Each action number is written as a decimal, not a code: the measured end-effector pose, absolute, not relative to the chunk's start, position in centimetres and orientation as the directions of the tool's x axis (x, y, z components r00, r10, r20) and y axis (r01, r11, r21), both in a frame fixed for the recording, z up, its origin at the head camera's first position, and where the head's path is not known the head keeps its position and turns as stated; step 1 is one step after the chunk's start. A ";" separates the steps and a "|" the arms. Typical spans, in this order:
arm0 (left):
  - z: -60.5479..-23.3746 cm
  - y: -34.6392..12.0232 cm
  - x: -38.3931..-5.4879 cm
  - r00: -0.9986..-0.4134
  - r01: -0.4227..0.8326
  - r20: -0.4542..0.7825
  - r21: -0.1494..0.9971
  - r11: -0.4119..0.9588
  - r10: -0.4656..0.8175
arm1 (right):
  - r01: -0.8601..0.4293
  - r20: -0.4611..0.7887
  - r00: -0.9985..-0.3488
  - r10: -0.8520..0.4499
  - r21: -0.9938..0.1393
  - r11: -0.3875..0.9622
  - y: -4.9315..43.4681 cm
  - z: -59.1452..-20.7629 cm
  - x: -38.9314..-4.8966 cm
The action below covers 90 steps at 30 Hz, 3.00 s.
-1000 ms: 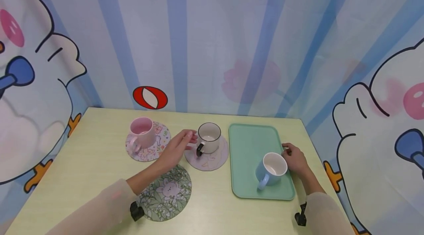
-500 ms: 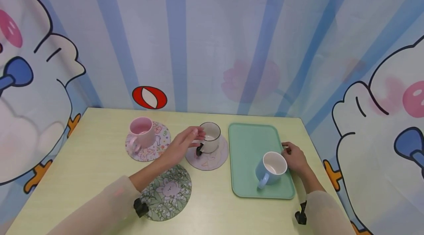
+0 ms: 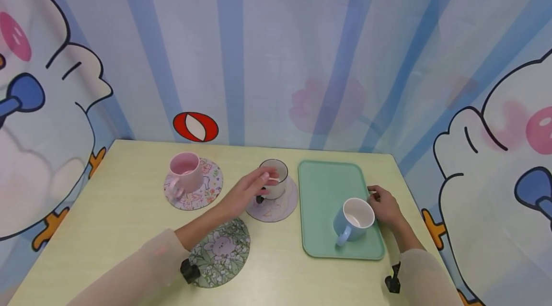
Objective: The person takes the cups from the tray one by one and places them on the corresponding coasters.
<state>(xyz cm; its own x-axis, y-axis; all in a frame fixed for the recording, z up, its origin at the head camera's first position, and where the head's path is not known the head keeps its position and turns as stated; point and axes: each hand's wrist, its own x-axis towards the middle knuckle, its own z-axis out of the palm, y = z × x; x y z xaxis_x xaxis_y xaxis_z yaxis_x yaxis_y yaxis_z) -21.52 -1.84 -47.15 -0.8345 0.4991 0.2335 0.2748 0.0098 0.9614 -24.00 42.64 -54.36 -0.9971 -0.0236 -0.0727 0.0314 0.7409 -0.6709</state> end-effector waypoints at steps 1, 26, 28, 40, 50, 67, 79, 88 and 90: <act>-47.0 -1.7 -21.5 -0.832 0.271 0.228 0.963 0.012 0.506 | 0.030 -0.073 -0.997 -0.025 -0.670 0.742 42.7 -54.4 -24.0; -48.2 1.7 -20.7 -0.760 0.269 0.155 0.959 0.089 0.632 | 0.046 -0.064 -0.998 0.005 -0.659 0.751 42.9 -54.9 -24.4; -48.2 2.0 -20.6 -0.759 0.277 0.162 0.957 0.088 0.631 | 0.046 -0.064 -0.998 0.004 -0.662 0.748 42.9 -54.9 -24.4; -49.9 3.0 -20.3 -0.766 0.261 0.114 0.954 0.144 0.632 | -0.004 -0.041 -0.998 -0.041 -0.652 0.758 42.9 -54.8 -24.1; -50.9 4.4 -19.5 -0.767 0.208 0.074 0.968 0.139 0.638 | -0.010 -0.031 -0.999 -0.039 -0.650 0.760 42.6 -54.4 -23.9; -52.1 6.8 -18.3 -0.726 0.237 0.082 0.962 0.136 0.683 | -0.006 -0.033 -0.999 -0.037 -0.650 0.760 42.7 -54.6 -24.0; -52.0 8.2 -17.3 -0.707 0.230 0.060 0.962 0.148 0.705 | 0.012 -0.049 -0.998 -0.026 -0.655 0.755 42.8 -54.8 -24.2; -52.4 9.6 -16.5 -0.689 0.236 0.039 0.956 0.173 0.723 | 0.020 -0.046 -0.999 -0.013 -0.649 0.760 42.9 -54.7 -24.0; -52.5 9.8 -16.4 -0.686 0.238 0.044 0.957 0.168 0.726 | 0.021 -0.045 -0.999 -0.011 -0.647 0.762 42.9 -54.8 -24.0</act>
<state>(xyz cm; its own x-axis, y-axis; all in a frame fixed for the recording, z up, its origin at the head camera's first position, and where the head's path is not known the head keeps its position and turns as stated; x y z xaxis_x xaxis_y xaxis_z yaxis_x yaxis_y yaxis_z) -16.37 9.83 -52.54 -0.6861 0.7262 0.0435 0.2380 0.1675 0.9567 -24.04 42.91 -54.81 -0.9989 -0.0109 -0.0447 0.0206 0.7621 -0.6471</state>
